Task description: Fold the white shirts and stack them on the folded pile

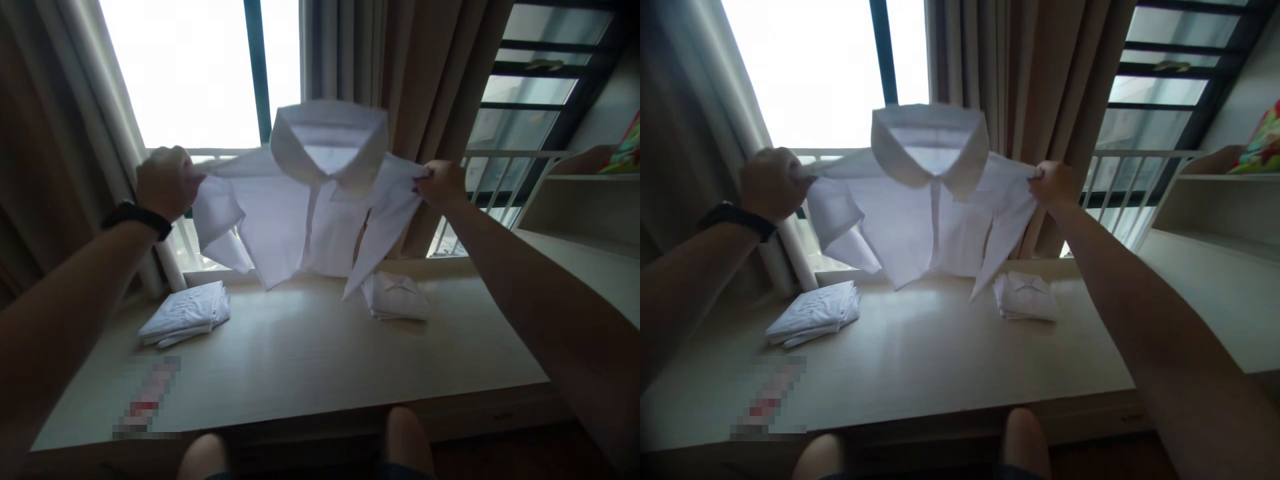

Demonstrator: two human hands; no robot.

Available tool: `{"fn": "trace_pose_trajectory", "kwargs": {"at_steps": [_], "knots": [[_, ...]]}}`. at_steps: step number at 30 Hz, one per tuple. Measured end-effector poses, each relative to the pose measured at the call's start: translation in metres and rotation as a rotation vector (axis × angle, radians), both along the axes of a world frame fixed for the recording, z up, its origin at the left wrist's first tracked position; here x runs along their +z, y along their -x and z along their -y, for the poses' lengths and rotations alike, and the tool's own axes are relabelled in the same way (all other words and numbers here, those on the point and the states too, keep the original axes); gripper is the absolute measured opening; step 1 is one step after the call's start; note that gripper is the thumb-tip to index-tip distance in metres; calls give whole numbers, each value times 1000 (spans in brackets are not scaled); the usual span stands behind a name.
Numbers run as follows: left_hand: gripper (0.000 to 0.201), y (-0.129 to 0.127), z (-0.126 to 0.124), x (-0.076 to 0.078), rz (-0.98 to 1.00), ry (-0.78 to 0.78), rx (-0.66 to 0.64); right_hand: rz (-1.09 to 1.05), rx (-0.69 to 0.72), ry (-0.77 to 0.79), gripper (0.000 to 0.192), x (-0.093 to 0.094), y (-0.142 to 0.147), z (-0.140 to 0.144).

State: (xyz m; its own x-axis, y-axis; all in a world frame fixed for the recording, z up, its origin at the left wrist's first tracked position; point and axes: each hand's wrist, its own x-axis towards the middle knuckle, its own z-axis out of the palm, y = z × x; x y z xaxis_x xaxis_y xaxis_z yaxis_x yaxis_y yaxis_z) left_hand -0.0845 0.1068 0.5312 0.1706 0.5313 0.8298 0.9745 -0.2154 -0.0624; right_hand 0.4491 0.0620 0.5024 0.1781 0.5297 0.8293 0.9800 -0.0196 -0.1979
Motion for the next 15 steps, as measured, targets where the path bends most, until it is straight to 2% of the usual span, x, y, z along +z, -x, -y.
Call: {"fn": "trace_pose_trajectory", "kwargs": {"at_steps": [1, 3, 6, 8, 10, 12, 13, 15], "knots": [[44, 5, 8, -22, -33, 46, 15, -45, -15, 27, 23, -24, 0, 10], [28, 18, 23, -79, -79, 149, 30, -113, -3, 16, 14, -86, 3, 31], [16, 37, 45, -185, -46, 306, -5, -183, 69, 61, 14, -205, 12, 61], [10, 46, 60, -260, 32, 418, -13, -267, 87, 190, 13, -287, 22, 81], [12, 53, 76, -329, 76, 561, -9, -377, 60, 361, 11, -360, 34, 102], [14, 57, 93, -386, 67, 716, 13, -430, 45, 517, 9, -417, 45, 121], [15, 60, 101, -408, 44, 778, 7, -447, 45, 575, 9, -438, 49, 130], [18, 66, 116, -440, 3, 856, -2, -460, 77, 626, 10, -466, 53, 146]]}}
